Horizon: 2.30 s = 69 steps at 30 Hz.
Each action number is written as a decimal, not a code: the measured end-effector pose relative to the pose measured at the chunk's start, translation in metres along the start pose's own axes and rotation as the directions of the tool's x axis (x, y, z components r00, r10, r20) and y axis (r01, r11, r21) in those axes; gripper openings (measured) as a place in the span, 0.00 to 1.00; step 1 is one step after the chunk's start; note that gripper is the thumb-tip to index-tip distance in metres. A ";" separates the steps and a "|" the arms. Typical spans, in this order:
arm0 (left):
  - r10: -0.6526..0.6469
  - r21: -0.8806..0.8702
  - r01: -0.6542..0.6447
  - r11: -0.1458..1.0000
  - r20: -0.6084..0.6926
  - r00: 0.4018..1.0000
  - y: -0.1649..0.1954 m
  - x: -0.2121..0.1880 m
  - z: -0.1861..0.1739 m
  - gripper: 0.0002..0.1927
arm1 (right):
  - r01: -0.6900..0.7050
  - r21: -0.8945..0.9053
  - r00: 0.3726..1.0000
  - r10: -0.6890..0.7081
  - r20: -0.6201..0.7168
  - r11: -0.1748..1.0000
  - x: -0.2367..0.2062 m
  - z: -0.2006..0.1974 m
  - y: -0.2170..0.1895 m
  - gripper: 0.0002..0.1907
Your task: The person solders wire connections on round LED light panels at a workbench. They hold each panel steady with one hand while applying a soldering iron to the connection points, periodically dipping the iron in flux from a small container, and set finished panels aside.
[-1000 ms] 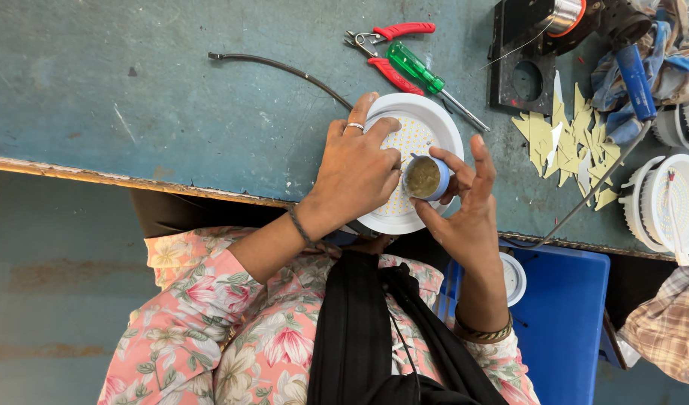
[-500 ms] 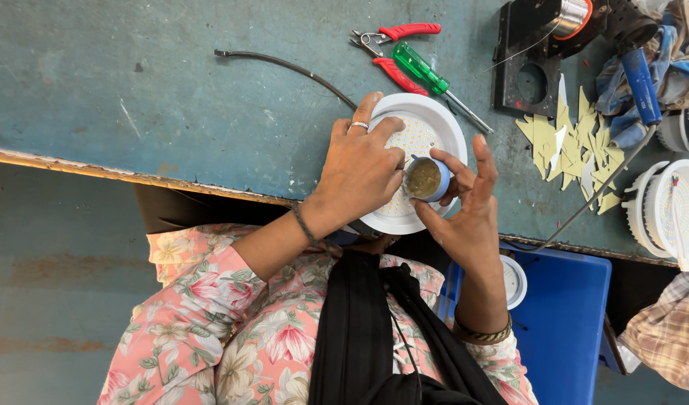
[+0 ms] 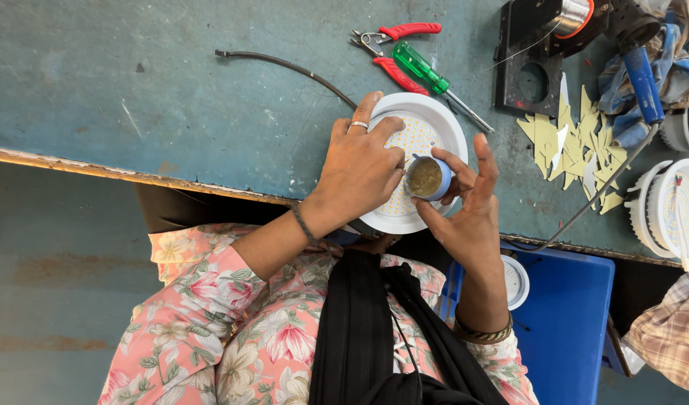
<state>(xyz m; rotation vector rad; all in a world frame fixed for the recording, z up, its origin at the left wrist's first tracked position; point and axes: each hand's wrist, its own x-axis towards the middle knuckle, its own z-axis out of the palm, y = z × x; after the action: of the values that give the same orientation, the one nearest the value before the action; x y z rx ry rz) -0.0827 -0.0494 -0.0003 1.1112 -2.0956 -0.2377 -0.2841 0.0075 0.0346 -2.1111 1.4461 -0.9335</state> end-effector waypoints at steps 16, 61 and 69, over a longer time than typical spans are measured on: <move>-0.012 -0.002 0.012 1.000 0.015 1.000 -0.001 -0.001 -0.002 0.05 | 0.002 -0.005 1.000 -0.002 0.000 1.000 0.001 0.004 0.000 0.60; 0.001 0.015 -0.001 1.000 -0.007 1.000 0.000 -0.001 0.000 0.03 | -0.179 0.011 0.899 0.169 -0.404 0.984 -0.062 -0.035 0.126 0.58; 0.020 0.001 -0.020 1.000 -0.021 1.000 -0.008 -0.004 0.005 0.04 | 0.084 0.730 0.717 0.468 -0.517 0.679 -0.019 -0.068 0.128 0.44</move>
<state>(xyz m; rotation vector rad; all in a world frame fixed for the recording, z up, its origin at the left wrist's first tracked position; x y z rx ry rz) -0.0799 -0.0524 -0.0095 1.0874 -2.0880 -0.2152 -0.4206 -0.0200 -0.0087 -0.9999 1.2359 -1.9223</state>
